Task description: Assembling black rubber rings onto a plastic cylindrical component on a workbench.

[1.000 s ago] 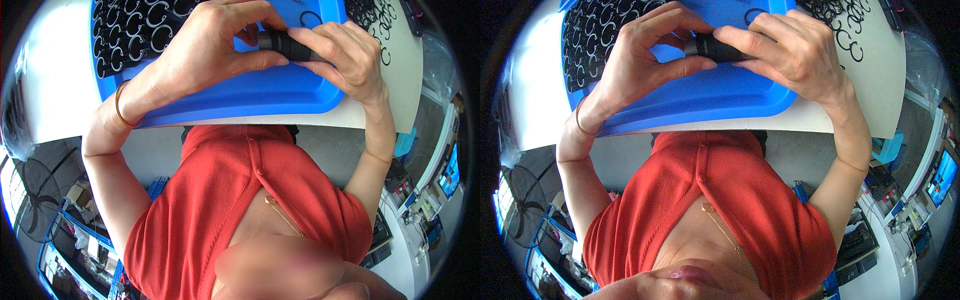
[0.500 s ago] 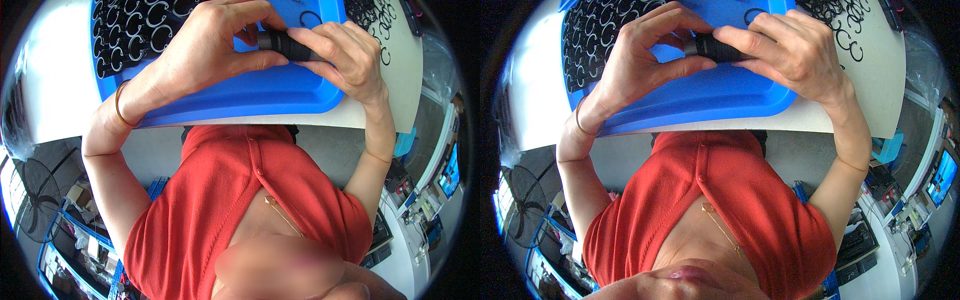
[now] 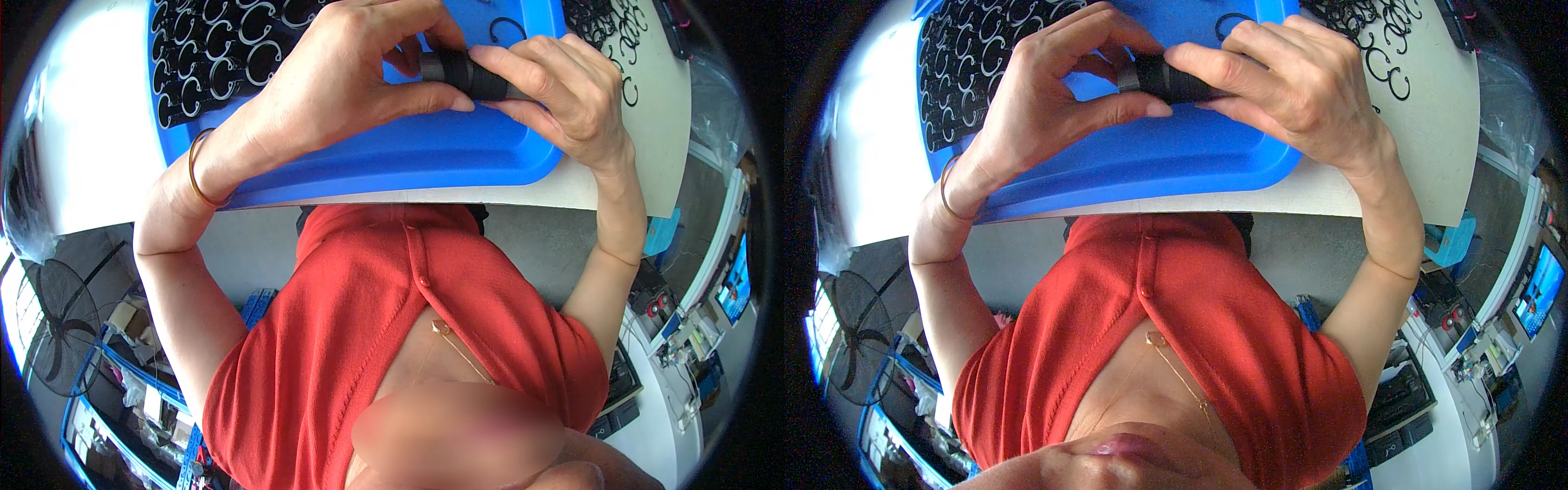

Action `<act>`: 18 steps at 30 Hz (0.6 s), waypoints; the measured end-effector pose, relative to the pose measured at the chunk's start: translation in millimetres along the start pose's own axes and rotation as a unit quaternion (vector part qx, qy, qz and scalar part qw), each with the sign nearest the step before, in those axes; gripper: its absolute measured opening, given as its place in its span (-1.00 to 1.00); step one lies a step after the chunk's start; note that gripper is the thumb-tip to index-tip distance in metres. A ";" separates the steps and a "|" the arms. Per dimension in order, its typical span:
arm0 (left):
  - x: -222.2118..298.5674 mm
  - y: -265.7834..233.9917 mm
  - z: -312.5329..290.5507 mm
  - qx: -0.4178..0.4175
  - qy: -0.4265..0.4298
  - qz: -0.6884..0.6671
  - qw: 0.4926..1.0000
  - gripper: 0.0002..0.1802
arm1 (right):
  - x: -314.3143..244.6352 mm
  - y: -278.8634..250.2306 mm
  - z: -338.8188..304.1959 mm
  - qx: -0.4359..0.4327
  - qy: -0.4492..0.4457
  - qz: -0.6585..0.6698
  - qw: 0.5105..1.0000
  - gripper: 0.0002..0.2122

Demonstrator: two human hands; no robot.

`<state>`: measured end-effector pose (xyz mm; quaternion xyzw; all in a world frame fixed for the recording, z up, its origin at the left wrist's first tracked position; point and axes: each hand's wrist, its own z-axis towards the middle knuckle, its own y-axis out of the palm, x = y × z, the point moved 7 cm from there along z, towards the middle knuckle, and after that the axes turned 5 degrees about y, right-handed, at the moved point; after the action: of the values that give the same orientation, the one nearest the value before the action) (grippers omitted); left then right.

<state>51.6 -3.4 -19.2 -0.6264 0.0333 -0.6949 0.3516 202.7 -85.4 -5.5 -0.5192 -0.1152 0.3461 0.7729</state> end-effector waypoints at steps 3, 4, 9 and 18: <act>0.1 -0.1 0.5 0.002 0.004 -0.004 1.000 -0.55 | 0.2 -0.1 0.0 -0.001 0.001 -0.002 1.000 -0.42; 0.2 0.0 0.6 0.002 0.005 -0.003 1.000 -0.55 | 0.4 0.0 -0.3 0.000 0.001 -0.003 1.000 -0.42; -1.6 2.4 0.6 0.002 -0.009 -0.003 1.000 -0.58 | -0.7 -1.2 1.2 0.002 -0.002 -0.006 1.000 -0.42; 0.2 1.5 -1.2 -0.001 -0.009 -0.005 1.000 -0.56 | -2.1 -5.1 7.4 0.019 -0.001 0.021 1.000 -0.40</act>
<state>51.2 -5.2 -20.0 -0.6329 0.0275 -0.6910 0.3482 199.3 -82.5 2.5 -0.5067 -0.0983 0.3646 0.7750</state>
